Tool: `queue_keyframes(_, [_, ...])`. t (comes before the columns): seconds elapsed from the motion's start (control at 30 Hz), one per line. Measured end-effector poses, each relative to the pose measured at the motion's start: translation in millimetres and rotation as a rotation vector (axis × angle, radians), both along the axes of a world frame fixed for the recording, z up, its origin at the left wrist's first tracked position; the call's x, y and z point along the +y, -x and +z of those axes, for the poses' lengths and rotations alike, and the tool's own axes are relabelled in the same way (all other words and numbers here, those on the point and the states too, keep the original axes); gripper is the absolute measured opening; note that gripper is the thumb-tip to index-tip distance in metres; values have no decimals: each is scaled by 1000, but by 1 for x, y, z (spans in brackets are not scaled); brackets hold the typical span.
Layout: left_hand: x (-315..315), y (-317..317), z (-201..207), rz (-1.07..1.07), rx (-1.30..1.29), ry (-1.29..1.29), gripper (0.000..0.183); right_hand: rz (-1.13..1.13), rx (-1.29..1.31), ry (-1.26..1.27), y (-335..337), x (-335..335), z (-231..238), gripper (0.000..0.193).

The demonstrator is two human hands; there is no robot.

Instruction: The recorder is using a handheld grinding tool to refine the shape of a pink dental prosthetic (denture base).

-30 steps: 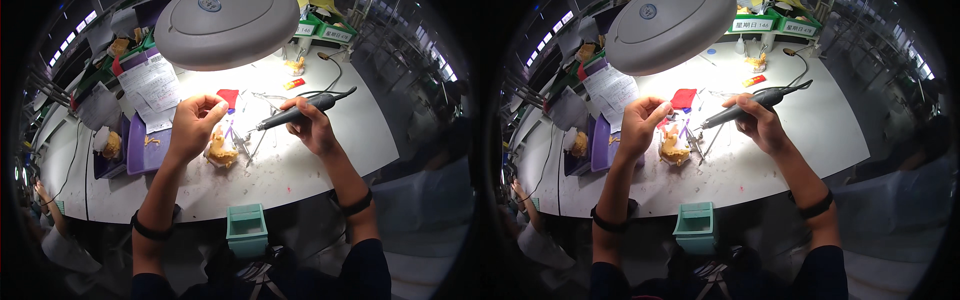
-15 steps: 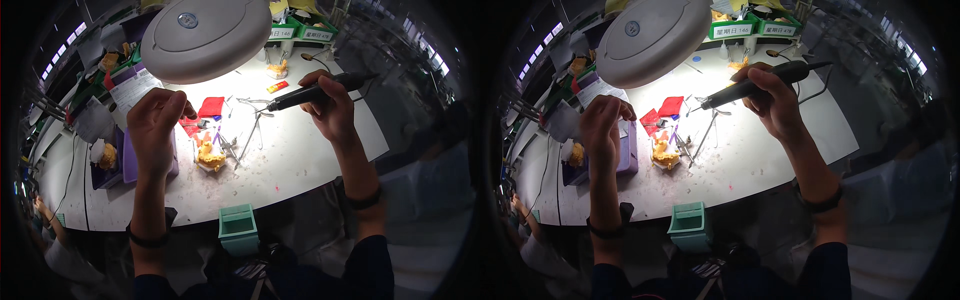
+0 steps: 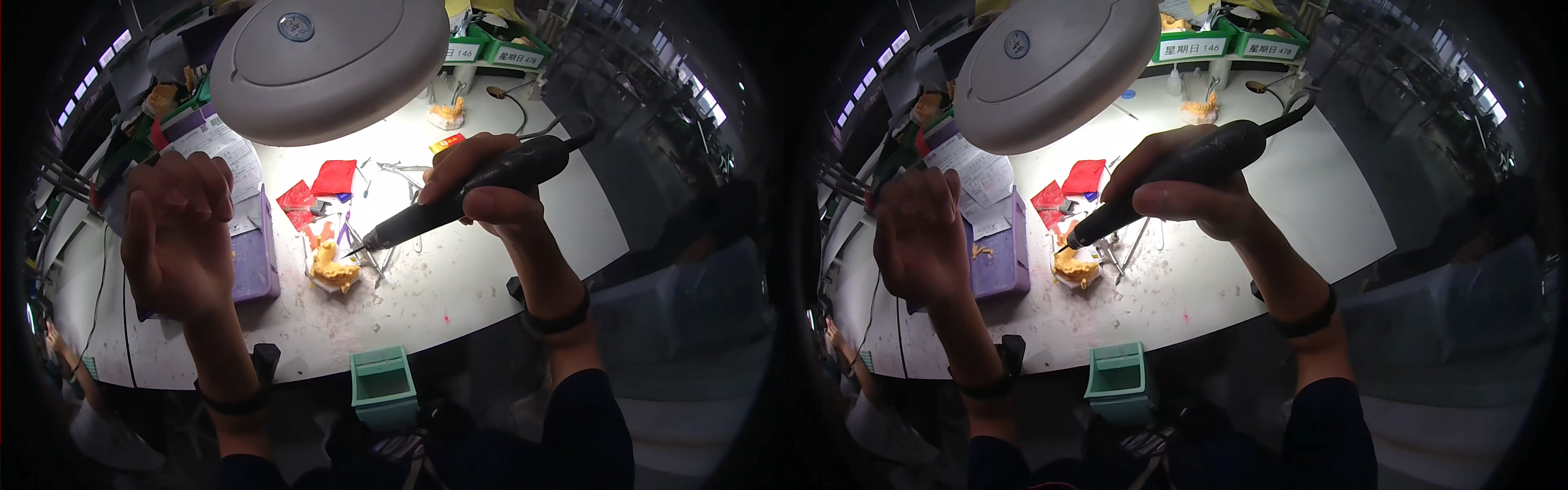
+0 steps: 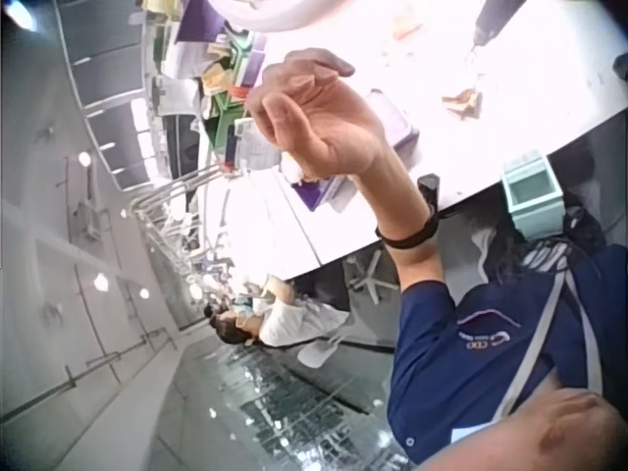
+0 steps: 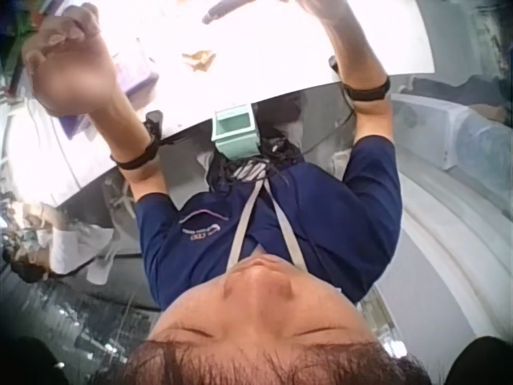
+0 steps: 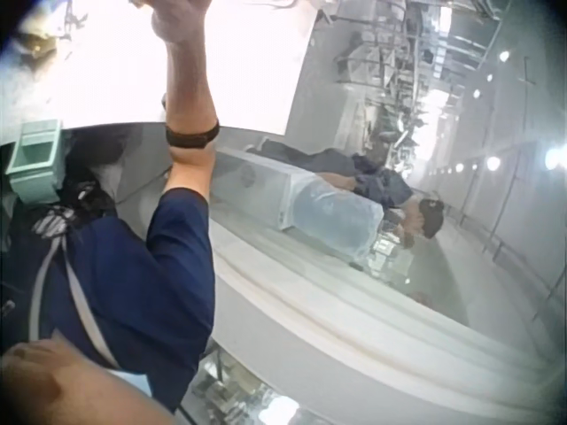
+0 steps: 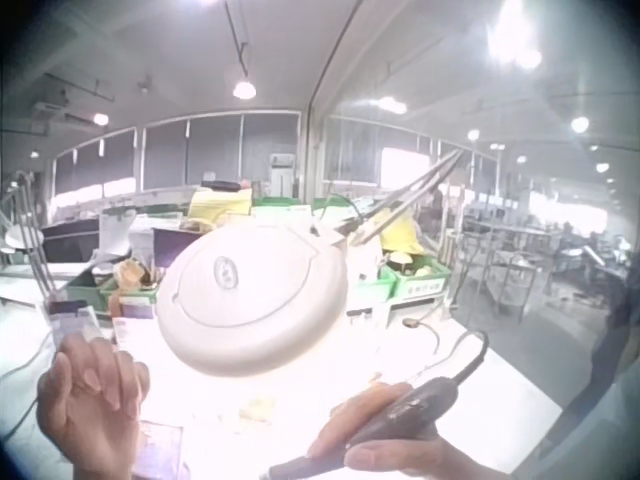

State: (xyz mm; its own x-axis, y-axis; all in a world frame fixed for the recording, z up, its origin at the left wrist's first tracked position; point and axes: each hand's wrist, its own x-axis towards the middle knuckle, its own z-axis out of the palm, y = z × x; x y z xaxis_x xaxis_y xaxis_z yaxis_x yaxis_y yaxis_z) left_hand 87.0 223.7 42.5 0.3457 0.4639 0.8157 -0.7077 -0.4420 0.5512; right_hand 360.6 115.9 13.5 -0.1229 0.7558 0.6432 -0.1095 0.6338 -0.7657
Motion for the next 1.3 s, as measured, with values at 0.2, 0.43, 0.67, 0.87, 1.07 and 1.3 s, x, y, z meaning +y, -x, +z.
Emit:
queue_keyframes(0.2, [-23, 1, -23, 74, 70, 234, 25, 148, 31, -45, -26, -19, 0, 41])
queue_keyframes(0.43, [-95, -67, -71, -293, 982, 26, 65, 164, 553, -261, -69, -52, 15, 38])
queue_keyframes(0.67, [-123, -138, -119, -789, 1065, 152, 61, -17, 900, -301, -76, -29, 31, 26])
queue_keyframes(0.87, [-147, -141, -85, -516, 1183, 205, 43, -937, 520, -166, -117, 9, -30, 20])
queue_keyframes(1.07, [-154, -142, -72, -454, 1254, 522, 35, -1596, -626, -228, -77, 23, -89, 22])
queue_keyframes(1.3, [-156, -149, -35, -416, 1352, 524, 33, -1589, -1268, -169, -67, 10, -117, 15])
